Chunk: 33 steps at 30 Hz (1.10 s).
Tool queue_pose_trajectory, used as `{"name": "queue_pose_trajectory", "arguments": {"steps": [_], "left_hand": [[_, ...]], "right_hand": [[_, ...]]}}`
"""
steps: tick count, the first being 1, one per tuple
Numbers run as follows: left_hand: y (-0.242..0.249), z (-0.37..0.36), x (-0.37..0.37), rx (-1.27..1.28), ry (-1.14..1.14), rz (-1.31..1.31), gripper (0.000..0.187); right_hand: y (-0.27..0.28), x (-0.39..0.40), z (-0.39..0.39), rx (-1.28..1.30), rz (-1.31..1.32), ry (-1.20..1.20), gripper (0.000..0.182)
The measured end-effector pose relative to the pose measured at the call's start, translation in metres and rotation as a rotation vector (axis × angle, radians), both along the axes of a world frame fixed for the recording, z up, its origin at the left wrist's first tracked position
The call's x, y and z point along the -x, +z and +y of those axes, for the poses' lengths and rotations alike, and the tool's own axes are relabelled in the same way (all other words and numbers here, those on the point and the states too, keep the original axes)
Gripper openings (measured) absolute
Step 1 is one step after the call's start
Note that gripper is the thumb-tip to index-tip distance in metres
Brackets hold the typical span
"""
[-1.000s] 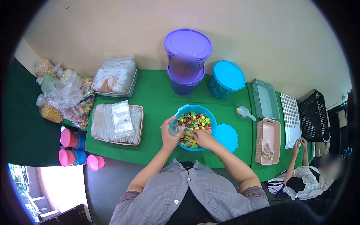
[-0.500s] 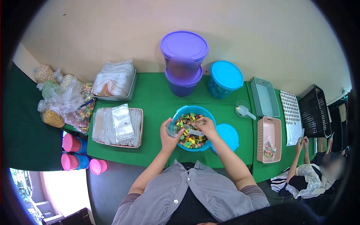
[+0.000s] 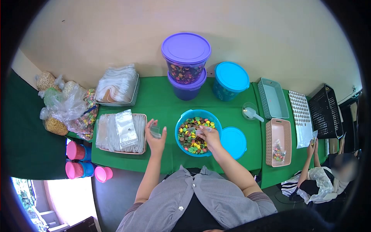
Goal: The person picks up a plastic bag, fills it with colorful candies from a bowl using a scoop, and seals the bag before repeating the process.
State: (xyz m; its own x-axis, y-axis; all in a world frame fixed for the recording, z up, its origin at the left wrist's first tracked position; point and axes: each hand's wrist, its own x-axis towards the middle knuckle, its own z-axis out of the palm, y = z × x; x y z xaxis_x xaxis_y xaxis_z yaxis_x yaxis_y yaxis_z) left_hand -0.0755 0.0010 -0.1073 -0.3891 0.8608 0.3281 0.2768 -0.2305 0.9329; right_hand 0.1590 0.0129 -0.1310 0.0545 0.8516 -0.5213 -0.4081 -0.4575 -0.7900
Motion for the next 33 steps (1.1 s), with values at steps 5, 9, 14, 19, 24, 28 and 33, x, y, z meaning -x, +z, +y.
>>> {"name": "queue_pose_trajectory", "arguments": {"steps": [5,9,14,19,24,28,33], "left_hand": [[0.003,-0.001,0.012,0.037,-0.041,0.003,0.055],[0.009,-0.007,0.011,0.061,-0.089,0.02,0.053],[0.051,-0.012,-0.019,0.24,-0.329,0.085,0.059],[0.071,-0.001,-0.058,0.049,-0.453,0.565,0.067],[0.08,0.007,-0.085,-0.006,-0.558,0.578,0.077],[0.076,0.012,-0.091,0.001,-0.56,0.578,0.081],[0.076,0.016,-0.095,0.028,-0.588,0.637,0.081]], "right_hand": [[0.012,-0.008,-0.005,-0.023,0.047,-0.08,0.029],[0.037,-0.022,-0.009,-0.157,0.069,-0.136,0.033],[0.07,-0.053,-0.014,-0.231,0.088,-0.257,0.031],[0.116,-0.06,-0.023,-0.418,0.08,-0.338,0.028],[0.131,-0.054,-0.028,-0.474,0.002,-0.358,0.028],[0.133,-0.053,-0.029,-0.514,-0.128,-0.382,0.029],[0.124,-0.048,-0.024,-0.521,-0.184,-0.358,0.029]]}}
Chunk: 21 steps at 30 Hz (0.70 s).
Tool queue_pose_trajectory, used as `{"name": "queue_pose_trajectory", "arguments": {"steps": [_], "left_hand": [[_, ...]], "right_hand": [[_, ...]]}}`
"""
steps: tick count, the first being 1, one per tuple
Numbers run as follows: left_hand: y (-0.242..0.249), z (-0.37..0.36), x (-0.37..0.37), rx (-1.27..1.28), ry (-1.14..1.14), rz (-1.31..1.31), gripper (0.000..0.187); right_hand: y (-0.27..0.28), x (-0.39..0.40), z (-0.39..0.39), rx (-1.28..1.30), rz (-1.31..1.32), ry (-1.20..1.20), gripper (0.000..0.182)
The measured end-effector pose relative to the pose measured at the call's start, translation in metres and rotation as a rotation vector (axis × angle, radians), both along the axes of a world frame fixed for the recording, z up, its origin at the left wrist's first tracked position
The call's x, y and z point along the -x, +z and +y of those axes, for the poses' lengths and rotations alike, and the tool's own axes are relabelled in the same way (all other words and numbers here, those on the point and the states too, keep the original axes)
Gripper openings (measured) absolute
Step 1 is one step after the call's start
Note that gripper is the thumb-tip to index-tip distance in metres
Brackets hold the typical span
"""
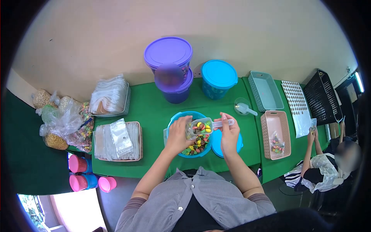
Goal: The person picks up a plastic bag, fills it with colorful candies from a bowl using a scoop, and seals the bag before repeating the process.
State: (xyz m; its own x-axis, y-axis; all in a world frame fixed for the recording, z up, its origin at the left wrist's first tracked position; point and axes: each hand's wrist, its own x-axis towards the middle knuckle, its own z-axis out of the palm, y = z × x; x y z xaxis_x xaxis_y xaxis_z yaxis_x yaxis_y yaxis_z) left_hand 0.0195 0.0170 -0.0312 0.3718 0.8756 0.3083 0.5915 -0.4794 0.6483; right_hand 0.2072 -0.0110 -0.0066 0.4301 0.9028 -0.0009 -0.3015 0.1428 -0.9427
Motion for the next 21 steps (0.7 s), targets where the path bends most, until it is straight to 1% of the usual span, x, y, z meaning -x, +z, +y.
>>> {"name": "queue_pose_trajectory", "arguments": {"steps": [3,5,7,8,10,11,12,13,14,15,16,18,19,21], "left_hand": [[0.006,0.001,-0.005,0.013,-0.011,-0.003,0.076],[0.004,0.001,-0.008,0.035,-0.018,-0.011,0.075],[0.002,-0.001,-0.01,0.059,-0.027,-0.019,0.075],[0.0,-0.002,-0.012,0.072,-0.013,-0.042,0.074],[-0.006,-0.004,-0.016,0.086,-0.005,-0.063,0.073],[-0.012,-0.004,-0.018,0.085,0.007,-0.167,0.072],[-0.011,-0.005,-0.021,0.084,0.02,-0.271,0.071],[-0.009,-0.008,-0.022,0.085,0.02,-0.27,0.071],[-0.006,-0.011,-0.023,0.081,0.024,-0.326,0.071],[-0.003,-0.012,-0.023,0.075,0.029,-0.382,0.07],[-0.003,-0.013,-0.022,0.073,0.034,-0.383,0.07],[-0.003,-0.015,-0.02,0.047,0.05,-0.539,0.067],[-0.005,-0.014,-0.017,0.047,0.059,-0.54,0.067],[-0.008,-0.011,-0.006,-0.024,0.111,-0.525,0.065]], "right_hand": [[-0.005,0.003,0.005,0.022,-0.057,0.04,0.028],[-0.005,0.004,0.009,0.034,-0.092,0.074,0.027],[-0.002,0.006,0.013,0.038,-0.202,0.097,0.026],[0.0,0.008,0.015,0.039,-0.201,0.094,0.026],[0.017,0.014,0.016,0.012,-0.387,0.108,0.023],[0.024,0.016,0.017,0.018,-0.457,0.131,0.021],[0.029,0.02,0.015,0.02,-0.457,0.129,0.021],[0.034,0.025,0.014,-0.034,-0.582,0.192,0.02],[0.041,0.03,0.013,-0.09,-0.706,0.257,0.02],[0.052,0.034,0.009,-0.12,-0.799,0.253,0.019],[0.056,0.035,0.007,-0.123,-0.8,0.258,0.019],[0.061,0.037,0.005,-0.514,-0.956,0.146,0.02],[0.063,0.037,0.001,-0.516,-0.956,0.155,0.02],[0.064,0.032,-0.007,-0.559,-0.743,0.06,0.022]]}}
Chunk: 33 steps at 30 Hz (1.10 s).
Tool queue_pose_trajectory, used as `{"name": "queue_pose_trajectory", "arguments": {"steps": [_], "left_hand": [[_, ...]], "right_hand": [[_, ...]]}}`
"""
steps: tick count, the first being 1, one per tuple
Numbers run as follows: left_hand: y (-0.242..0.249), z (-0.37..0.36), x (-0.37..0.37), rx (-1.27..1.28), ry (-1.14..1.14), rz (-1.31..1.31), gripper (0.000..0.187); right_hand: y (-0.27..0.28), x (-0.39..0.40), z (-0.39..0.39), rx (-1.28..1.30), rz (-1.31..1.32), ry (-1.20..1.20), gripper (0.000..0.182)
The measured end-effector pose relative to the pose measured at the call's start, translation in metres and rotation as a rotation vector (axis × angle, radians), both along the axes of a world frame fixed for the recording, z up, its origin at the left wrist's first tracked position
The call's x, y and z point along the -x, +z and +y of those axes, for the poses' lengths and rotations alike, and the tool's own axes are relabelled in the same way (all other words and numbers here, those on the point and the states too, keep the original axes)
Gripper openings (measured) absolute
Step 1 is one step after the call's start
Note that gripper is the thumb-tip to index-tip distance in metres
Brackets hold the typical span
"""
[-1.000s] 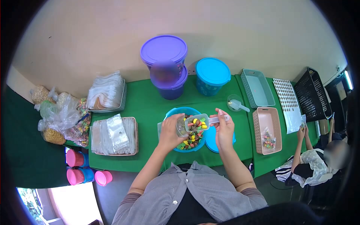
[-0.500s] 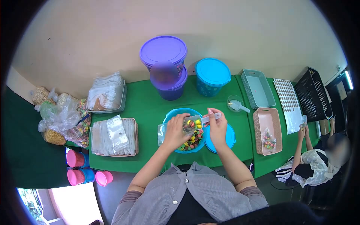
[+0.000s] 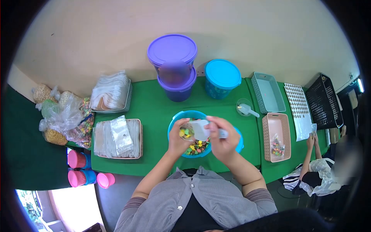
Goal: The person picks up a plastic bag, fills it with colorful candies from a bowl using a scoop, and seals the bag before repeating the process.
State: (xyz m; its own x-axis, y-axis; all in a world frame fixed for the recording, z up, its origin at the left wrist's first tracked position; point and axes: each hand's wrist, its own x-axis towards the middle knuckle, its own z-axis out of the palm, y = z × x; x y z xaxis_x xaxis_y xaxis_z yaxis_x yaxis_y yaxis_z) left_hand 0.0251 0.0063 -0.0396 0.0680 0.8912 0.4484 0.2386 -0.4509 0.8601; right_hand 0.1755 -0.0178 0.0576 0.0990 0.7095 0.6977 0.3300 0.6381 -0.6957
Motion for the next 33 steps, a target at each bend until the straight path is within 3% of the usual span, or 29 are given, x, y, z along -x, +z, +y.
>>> {"name": "queue_pose_trajectory", "arguments": {"steps": [3,5,7,10,11,14,21,23,30,33], "left_hand": [[0.002,0.001,0.022,0.115,0.1,-0.073,0.066],[0.009,0.004,0.035,0.133,0.166,-0.102,0.067],[0.015,0.007,0.049,-0.053,0.206,-0.119,0.064],[0.007,0.004,0.076,0.086,0.195,-0.073,0.07],[0.005,0.003,0.081,0.168,0.173,-0.054,0.072],[0.009,0.002,0.082,0.102,0.192,-0.153,0.073],[-0.002,0.001,0.088,0.093,0.231,-0.089,0.066],[-0.004,-0.003,0.089,0.096,0.233,-0.022,0.065],[-0.009,-0.007,0.088,0.152,0.227,-0.058,0.066],[-0.008,-0.008,0.087,0.121,0.228,-0.005,0.066]], "right_hand": [[-0.002,-0.005,0.005,0.19,0.107,-0.144,0.024],[-0.034,-0.006,0.025,0.243,0.126,-0.152,0.024],[-0.068,-0.008,0.039,0.639,0.054,0.043,0.025],[-0.135,-0.01,0.053,0.784,0.167,0.097,0.026],[-0.151,-0.011,0.057,0.784,0.165,0.101,0.026],[-0.17,-0.017,0.066,0.799,0.271,0.065,0.026],[-0.165,-0.01,0.057,1.009,0.053,0.184,0.027],[-0.182,-0.005,0.051,0.923,0.28,0.132,0.025],[-0.188,-0.009,0.047,1.025,0.317,0.16,0.026],[-0.187,-0.003,0.045,1.107,0.547,0.181,0.026]]}}
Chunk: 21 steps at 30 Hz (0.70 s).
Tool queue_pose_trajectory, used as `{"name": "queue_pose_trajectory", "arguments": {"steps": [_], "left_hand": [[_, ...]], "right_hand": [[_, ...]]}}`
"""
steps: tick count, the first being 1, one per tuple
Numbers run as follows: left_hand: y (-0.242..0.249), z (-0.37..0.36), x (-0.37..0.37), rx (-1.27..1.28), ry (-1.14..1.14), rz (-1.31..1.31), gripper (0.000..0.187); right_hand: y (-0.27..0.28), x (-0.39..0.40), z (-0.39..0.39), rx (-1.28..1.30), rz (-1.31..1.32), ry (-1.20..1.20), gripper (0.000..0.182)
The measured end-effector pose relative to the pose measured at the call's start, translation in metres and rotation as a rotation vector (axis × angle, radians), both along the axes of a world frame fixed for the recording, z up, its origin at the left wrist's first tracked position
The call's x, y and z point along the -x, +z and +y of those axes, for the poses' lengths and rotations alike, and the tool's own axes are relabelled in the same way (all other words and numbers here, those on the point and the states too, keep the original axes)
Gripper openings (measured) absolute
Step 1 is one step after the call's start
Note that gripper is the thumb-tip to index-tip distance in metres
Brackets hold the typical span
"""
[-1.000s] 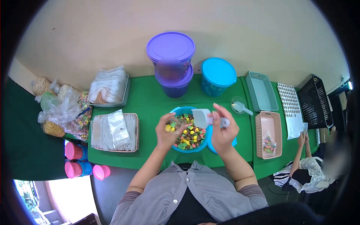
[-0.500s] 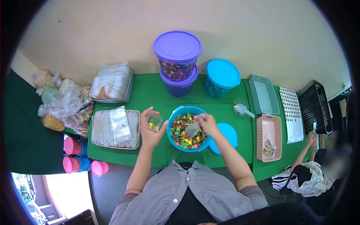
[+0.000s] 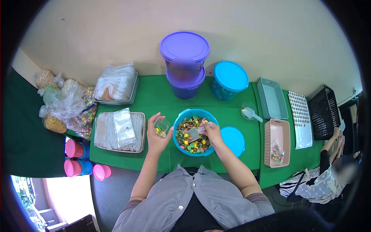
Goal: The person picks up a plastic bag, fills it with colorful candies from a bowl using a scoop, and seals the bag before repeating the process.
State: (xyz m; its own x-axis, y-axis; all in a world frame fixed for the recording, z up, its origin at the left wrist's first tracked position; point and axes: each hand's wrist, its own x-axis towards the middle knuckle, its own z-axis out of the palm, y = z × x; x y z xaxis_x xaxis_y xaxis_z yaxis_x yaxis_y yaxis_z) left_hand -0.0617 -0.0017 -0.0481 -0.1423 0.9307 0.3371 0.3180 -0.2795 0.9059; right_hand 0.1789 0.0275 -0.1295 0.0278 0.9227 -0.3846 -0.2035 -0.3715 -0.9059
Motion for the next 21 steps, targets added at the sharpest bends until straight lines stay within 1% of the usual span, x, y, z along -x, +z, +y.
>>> {"name": "queue_pose_trajectory", "arguments": {"steps": [2,6,7,8,12,14,15,17,18,20,21], "left_hand": [[0.002,-0.001,-0.002,0.012,-0.029,-0.003,0.067],[0.005,-0.005,-0.004,0.012,-0.019,-0.021,0.066],[0.006,-0.006,-0.004,0.009,-0.023,-0.018,0.066],[0.006,-0.006,-0.004,0.006,-0.028,-0.014,0.066],[0.007,-0.007,-0.005,0.016,-0.039,-0.009,0.065],[0.015,-0.008,-0.009,0.061,-0.065,0.048,0.067],[0.014,-0.007,-0.01,0.06,-0.065,0.048,0.067],[0.011,-0.003,-0.011,0.08,-0.201,0.283,0.071],[0.012,-0.004,-0.014,0.079,-0.202,0.283,0.071],[0.013,-0.005,-0.028,0.027,-0.245,0.434,0.073],[0.015,-0.007,-0.035,-0.005,-0.247,0.463,0.074]], "right_hand": [[-0.005,0.005,-0.003,-0.014,0.103,-0.041,0.028],[-0.003,0.008,-0.008,-0.009,0.157,-0.069,0.029],[0.001,0.008,-0.009,-0.041,0.161,-0.118,0.029],[0.005,0.007,-0.011,-0.072,0.166,-0.168,0.029],[0.038,-0.008,-0.013,-0.067,0.161,-0.153,0.028],[0.059,-0.014,-0.014,-0.08,0.242,-0.248,0.029],[0.066,-0.018,-0.013,-0.081,0.243,-0.248,0.029],[0.079,-0.025,-0.012,-0.217,0.31,-0.3,0.029],[0.091,-0.024,-0.013,-0.218,0.31,-0.3,0.029],[0.119,-0.022,-0.018,-0.348,0.275,-0.279,0.026],[0.128,-0.02,-0.022,-0.351,0.275,-0.283,0.026]]}}
